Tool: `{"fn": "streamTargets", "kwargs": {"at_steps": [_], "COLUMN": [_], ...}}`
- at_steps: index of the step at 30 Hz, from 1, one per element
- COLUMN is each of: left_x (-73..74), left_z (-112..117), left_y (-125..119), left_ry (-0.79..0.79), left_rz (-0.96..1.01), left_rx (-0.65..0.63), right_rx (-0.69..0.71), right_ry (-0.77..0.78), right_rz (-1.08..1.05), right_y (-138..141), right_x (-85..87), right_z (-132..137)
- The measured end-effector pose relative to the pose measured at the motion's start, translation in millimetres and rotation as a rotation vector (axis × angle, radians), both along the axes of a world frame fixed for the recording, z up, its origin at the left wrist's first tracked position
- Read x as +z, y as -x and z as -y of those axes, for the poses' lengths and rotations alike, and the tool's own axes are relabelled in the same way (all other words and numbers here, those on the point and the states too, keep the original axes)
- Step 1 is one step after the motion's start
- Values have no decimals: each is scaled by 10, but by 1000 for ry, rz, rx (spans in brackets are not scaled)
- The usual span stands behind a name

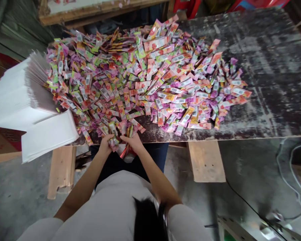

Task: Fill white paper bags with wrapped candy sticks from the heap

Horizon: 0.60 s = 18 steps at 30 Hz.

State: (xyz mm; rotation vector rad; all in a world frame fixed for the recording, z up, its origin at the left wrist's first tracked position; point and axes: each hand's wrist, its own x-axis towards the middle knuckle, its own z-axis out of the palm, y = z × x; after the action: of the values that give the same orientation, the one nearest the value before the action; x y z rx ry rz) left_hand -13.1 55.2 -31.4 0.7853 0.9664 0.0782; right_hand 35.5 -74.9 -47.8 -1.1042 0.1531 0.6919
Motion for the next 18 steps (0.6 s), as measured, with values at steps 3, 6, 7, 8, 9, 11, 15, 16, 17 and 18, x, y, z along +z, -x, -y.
{"fn": "streamTargets", "kwargs": {"at_steps": [3, 6, 7, 8, 9, 11, 15, 16, 17, 18], "left_x": [31, 112, 122, 117, 95, 9, -174, -189, -184, -163], "left_z": [73, -14, -56, -96, -133, -197, -361, -420, -483, -545], "left_y": [62, 149, 186, 228, 276, 393, 640, 668, 665, 625], "left_ry": [-71, -141, -182, -235, -307, -505, -883, -902, -894, -872], "left_rz": [89, 105, 92, 76, 54, -6, -70, -66, -60, -57], "left_rx": [-103, -274, -316, -349, -379, -445, -629, -645, -633, -589], "right_rx": [78, 158, 167, 167, 169, 230, 552, 592, 602, 578], "right_ry": [-38, -25, 7, 57, 119, 257, 483, 541, 606, 682], "right_rz": [42, 47, 63, 92, 130, 229, 458, 513, 560, 596], "right_y": [109, 81, 66, 59, 64, 114, 203, 164, 85, -36], "right_x": [61, 70, 49, 15, -31, -143, -299, -303, -293, -271], "right_z": [-61, 6, 41, 76, 111, 180, 371, 435, 499, 558]}}
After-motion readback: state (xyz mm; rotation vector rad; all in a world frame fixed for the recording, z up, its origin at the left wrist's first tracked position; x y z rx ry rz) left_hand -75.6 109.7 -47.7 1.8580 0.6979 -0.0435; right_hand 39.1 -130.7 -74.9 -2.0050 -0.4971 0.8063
